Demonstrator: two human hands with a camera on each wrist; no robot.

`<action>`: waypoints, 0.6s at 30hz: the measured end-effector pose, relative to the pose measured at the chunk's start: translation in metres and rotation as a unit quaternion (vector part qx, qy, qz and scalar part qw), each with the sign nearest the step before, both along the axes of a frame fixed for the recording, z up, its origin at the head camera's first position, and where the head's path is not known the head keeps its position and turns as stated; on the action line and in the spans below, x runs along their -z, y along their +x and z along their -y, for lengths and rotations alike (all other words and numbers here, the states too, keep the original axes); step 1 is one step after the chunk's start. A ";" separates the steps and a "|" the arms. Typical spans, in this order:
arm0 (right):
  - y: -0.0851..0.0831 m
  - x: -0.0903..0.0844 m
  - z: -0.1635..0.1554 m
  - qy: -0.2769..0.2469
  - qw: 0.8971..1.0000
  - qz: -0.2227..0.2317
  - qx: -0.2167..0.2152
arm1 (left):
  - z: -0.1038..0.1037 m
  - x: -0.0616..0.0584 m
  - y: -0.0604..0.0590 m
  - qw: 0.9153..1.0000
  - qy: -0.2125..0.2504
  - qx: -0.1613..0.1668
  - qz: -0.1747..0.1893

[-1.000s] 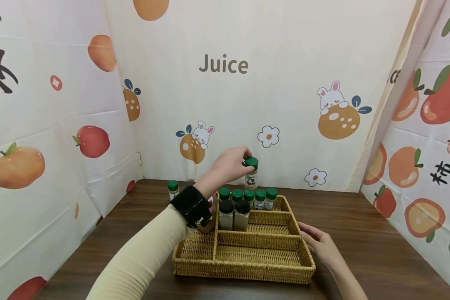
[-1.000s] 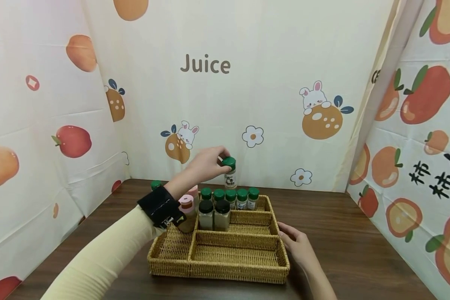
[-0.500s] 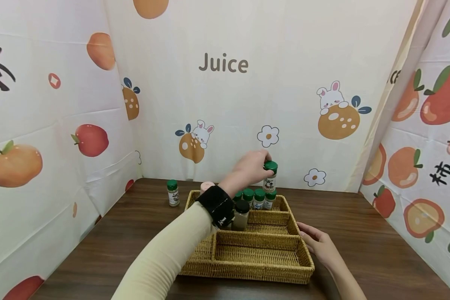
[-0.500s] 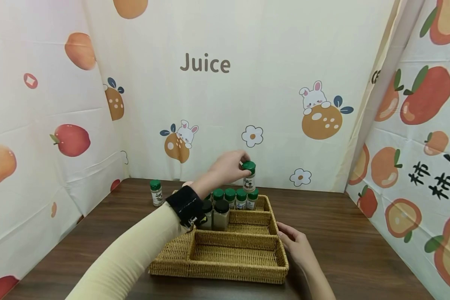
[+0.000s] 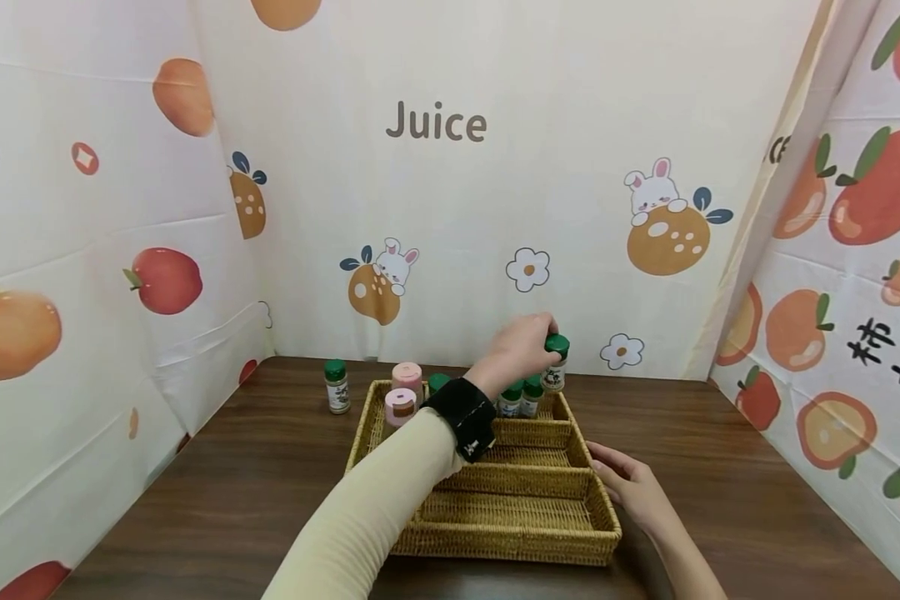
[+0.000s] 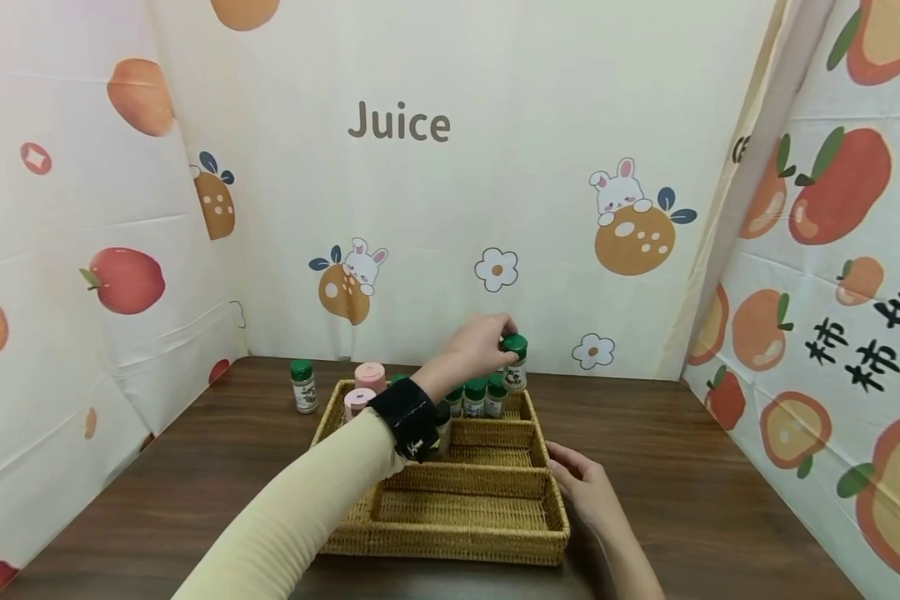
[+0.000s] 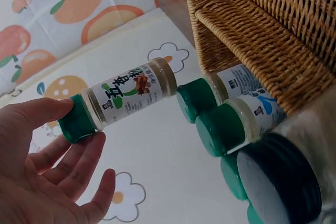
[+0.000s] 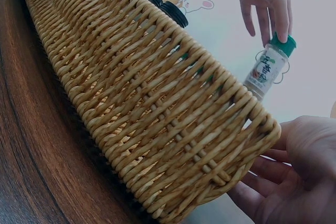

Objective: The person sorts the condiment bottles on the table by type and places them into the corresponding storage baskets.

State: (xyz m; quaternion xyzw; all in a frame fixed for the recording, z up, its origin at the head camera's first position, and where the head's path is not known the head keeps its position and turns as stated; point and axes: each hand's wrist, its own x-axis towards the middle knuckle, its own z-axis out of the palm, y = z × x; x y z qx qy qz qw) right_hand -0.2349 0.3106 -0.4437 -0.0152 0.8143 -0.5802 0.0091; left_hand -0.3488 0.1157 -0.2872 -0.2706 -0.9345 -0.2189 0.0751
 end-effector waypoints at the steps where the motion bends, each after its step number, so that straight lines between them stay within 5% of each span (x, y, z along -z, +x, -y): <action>1: 0.000 0.000 0.000 -0.003 1.000 0.001 0.000 | -0.002 0.002 -0.001 1.000 0.002 -0.003 0.003; 10: 0.000 0.000 0.002 -0.004 1.000 -0.004 0.005 | -0.016 0.013 -0.008 1.000 -0.015 -0.006 -0.001; 18: 0.000 -0.001 0.002 -0.002 1.000 -0.008 0.007 | -0.026 0.030 -0.015 0.996 -0.077 -0.033 -0.018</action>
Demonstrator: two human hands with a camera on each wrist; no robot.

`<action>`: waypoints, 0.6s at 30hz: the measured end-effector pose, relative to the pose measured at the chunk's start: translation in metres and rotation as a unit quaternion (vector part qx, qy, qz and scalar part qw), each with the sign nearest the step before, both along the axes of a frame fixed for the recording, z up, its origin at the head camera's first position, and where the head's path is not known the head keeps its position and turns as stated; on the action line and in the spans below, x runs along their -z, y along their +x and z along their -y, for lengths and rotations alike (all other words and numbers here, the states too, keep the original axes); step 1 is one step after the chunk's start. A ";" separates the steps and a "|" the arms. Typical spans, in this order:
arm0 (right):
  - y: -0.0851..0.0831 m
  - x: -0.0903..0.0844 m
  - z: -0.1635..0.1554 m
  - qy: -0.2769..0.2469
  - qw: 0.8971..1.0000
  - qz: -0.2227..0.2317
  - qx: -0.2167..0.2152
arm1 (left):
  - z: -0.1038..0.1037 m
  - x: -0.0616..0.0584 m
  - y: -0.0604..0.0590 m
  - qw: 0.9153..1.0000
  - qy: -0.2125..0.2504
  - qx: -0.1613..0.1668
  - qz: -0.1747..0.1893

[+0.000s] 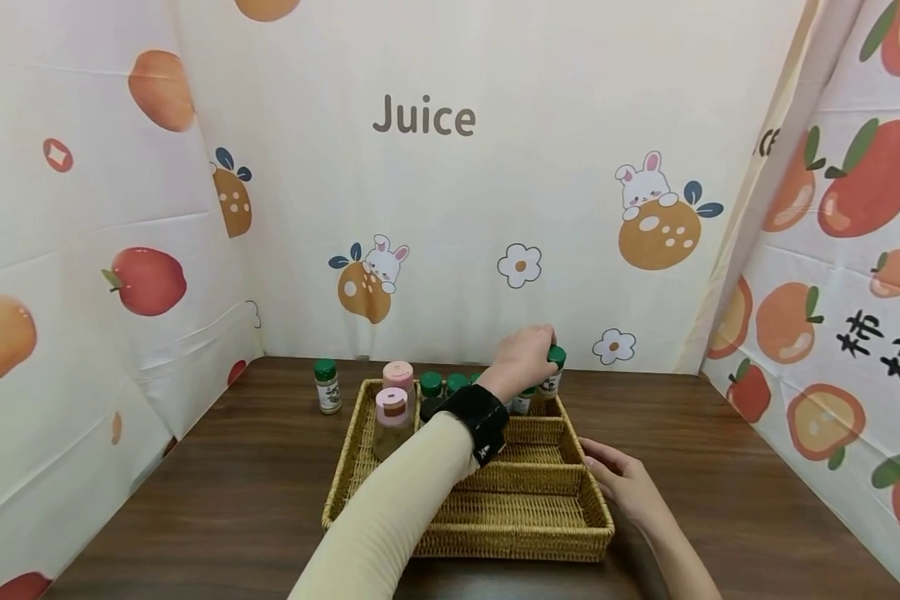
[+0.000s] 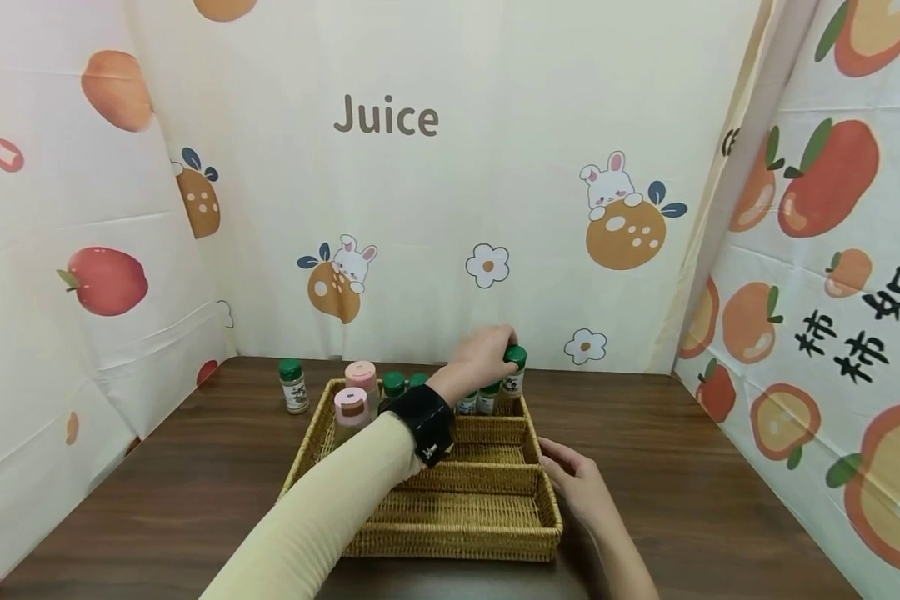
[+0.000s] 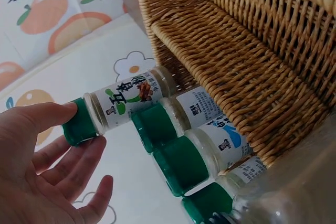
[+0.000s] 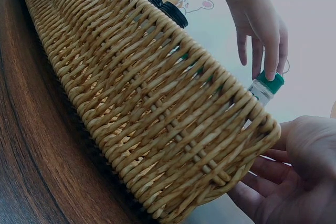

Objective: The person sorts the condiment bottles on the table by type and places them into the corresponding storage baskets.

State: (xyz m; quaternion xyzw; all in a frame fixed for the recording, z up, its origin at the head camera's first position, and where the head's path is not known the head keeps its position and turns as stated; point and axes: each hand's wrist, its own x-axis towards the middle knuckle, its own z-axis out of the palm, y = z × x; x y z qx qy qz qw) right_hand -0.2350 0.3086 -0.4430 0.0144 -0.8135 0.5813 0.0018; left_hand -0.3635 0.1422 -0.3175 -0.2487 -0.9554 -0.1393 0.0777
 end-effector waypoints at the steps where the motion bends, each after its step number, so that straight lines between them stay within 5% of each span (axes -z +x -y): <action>1: 0.000 0.000 0.000 -0.001 1.000 0.001 0.000 | -0.001 0.002 -0.001 1.000 -0.006 -0.004 -0.001; 18: 0.000 -0.001 0.001 -0.004 1.000 0.000 0.003 | -0.011 0.011 -0.004 0.996 -0.089 -0.028 0.000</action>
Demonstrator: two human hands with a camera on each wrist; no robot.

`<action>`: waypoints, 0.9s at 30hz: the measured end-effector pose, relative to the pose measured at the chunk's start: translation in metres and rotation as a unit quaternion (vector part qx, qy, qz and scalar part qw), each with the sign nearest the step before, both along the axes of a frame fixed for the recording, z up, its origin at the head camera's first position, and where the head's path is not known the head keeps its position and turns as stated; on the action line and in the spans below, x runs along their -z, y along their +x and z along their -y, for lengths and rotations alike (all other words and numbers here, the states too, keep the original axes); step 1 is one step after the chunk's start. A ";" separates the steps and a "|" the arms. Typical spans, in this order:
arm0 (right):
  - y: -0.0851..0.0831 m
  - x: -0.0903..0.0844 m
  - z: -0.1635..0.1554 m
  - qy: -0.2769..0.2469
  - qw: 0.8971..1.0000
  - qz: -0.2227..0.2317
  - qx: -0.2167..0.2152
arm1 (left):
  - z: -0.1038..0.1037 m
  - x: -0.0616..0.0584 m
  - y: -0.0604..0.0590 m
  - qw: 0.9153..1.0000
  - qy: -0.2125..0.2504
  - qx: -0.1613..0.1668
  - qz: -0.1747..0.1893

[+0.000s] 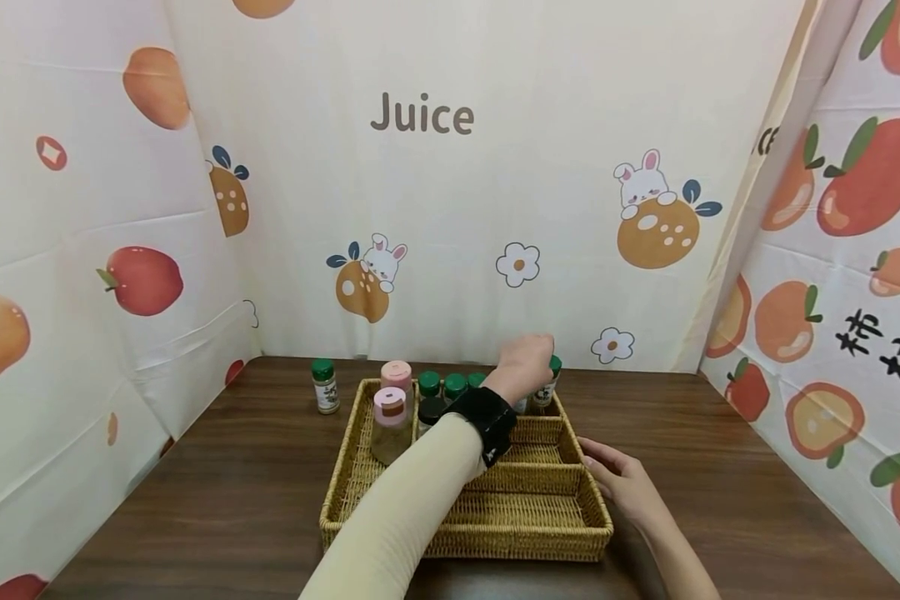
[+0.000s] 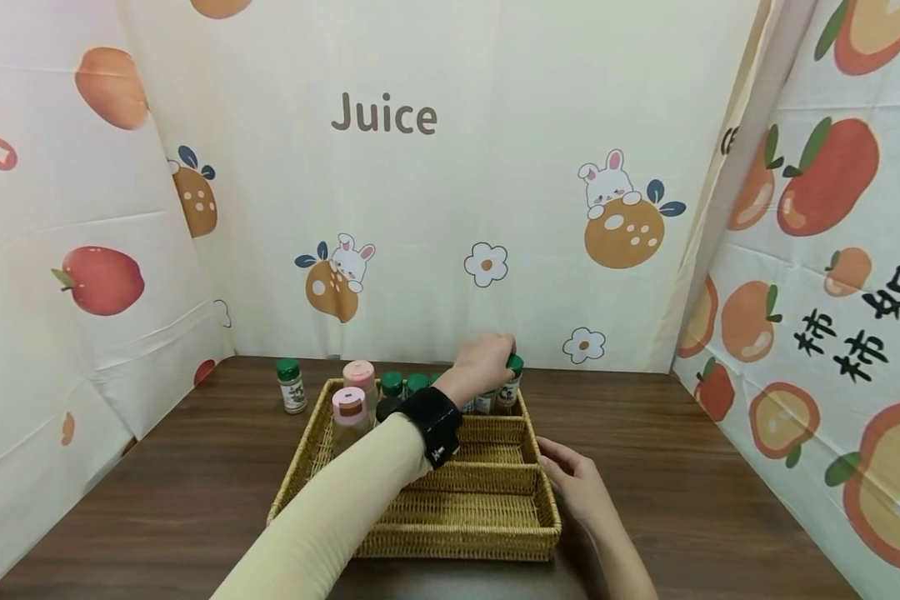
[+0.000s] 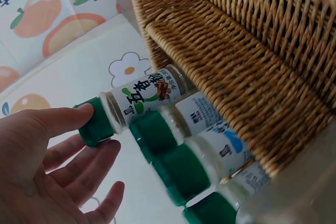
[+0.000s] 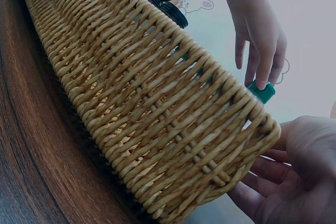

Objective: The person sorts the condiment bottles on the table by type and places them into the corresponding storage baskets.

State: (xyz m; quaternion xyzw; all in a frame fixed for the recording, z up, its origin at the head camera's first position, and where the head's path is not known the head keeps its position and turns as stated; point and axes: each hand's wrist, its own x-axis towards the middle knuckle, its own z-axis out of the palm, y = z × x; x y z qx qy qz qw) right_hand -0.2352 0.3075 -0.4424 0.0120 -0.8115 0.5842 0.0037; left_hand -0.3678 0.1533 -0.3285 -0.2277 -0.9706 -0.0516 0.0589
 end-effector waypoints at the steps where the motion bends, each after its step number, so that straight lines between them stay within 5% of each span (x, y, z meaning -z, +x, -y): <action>1: 0.000 0.000 0.000 0.000 1.000 0.000 0.000 | -0.001 0.002 0.000 1.000 -0.005 -0.001 0.001; 15: -0.002 0.003 0.000 -0.008 1.000 -0.006 0.000 | -0.008 0.018 -0.004 0.999 -0.044 -0.017 0.000; 27: -0.002 0.002 0.000 0.005 1.000 0.003 -0.002 | 0.014 0.000 -0.005 1.000 -0.020 -0.004 0.003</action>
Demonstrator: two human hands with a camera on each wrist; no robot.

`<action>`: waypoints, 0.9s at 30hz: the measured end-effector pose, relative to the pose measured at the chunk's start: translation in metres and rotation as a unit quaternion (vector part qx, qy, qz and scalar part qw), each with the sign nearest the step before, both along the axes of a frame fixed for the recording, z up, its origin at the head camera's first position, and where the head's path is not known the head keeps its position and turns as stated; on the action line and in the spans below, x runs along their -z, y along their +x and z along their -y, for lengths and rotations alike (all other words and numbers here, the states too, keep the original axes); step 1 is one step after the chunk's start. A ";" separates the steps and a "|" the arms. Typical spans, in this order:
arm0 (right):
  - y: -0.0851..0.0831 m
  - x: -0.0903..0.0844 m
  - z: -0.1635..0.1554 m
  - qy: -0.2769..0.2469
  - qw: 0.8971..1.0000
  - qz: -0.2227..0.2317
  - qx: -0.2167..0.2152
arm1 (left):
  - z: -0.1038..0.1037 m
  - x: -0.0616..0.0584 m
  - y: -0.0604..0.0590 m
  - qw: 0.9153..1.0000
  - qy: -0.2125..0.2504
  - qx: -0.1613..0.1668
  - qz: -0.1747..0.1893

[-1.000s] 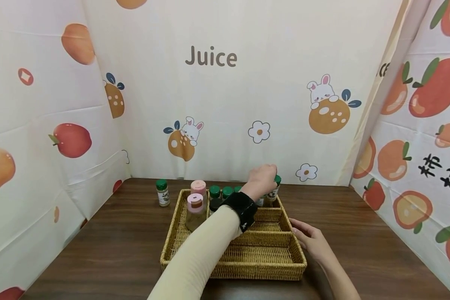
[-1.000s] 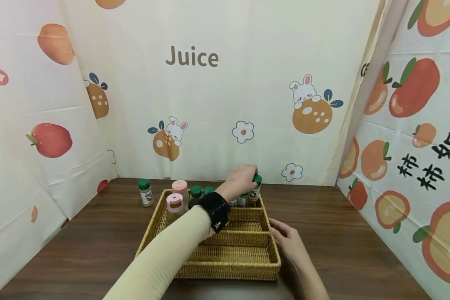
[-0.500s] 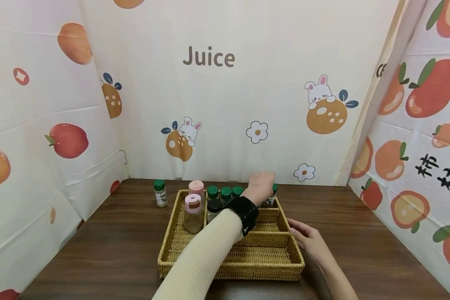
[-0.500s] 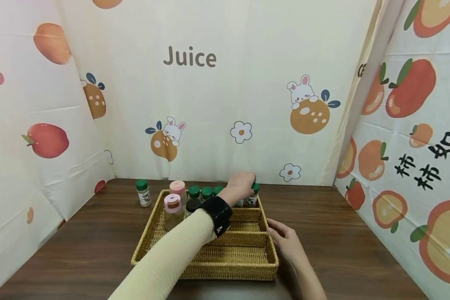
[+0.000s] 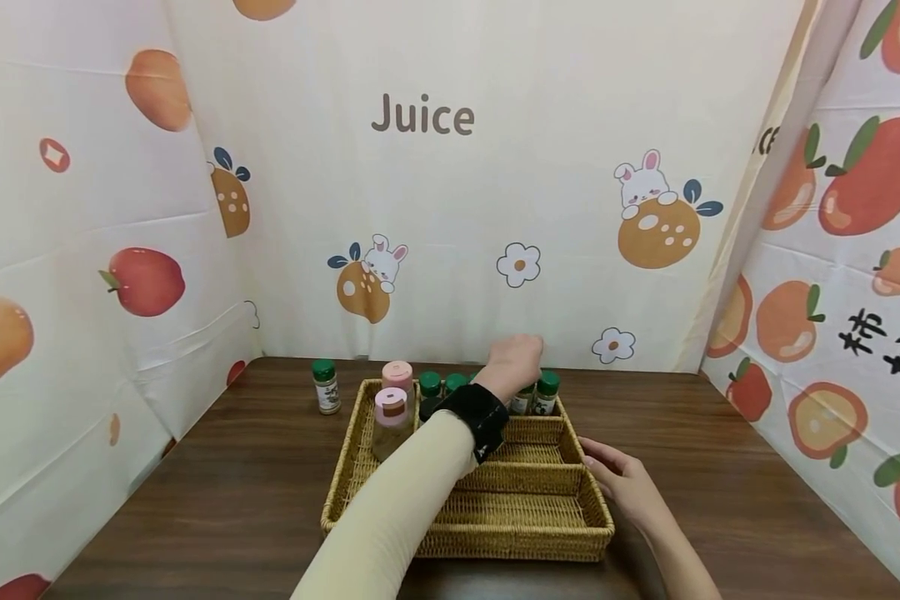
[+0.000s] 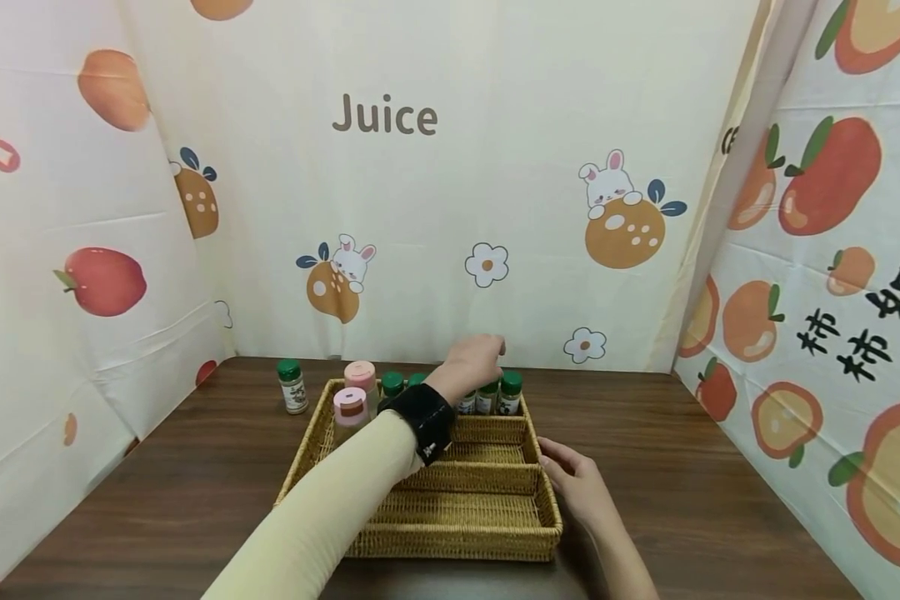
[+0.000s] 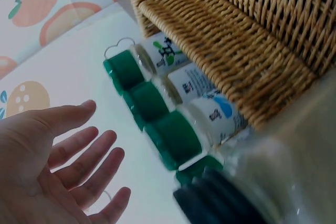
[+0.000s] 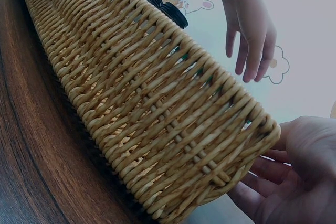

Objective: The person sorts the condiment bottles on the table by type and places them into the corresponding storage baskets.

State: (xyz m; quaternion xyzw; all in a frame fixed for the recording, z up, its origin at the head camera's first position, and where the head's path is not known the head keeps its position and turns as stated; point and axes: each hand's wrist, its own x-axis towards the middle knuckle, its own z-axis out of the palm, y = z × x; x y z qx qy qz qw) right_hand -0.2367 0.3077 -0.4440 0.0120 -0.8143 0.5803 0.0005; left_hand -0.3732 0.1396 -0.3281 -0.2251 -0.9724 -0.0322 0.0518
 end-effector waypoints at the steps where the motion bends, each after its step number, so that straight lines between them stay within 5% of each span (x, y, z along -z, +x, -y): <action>1: 0.000 0.000 0.000 0.000 1.000 0.000 0.000 | 0.002 -0.001 0.000 1.000 0.004 -0.002 -0.002; 7: 0.002 -0.001 0.000 0.000 1.000 0.003 0.000 | 0.014 -0.013 -0.003 1.000 0.020 -0.013 -0.006; 15: 0.002 -0.004 0.002 0.000 1.000 0.004 -0.003 | 0.049 -0.054 -0.001 0.998 0.055 -0.024 -0.007; 22: 0.001 -0.005 0.001 0.001 1.000 0.011 -0.004 | 0.107 -0.088 -0.004 0.996 0.081 -0.032 -0.017; 27: 0.002 -0.004 0.000 -0.005 1.000 0.017 -0.002 | 0.161 -0.095 -0.006 0.994 0.096 -0.061 0.003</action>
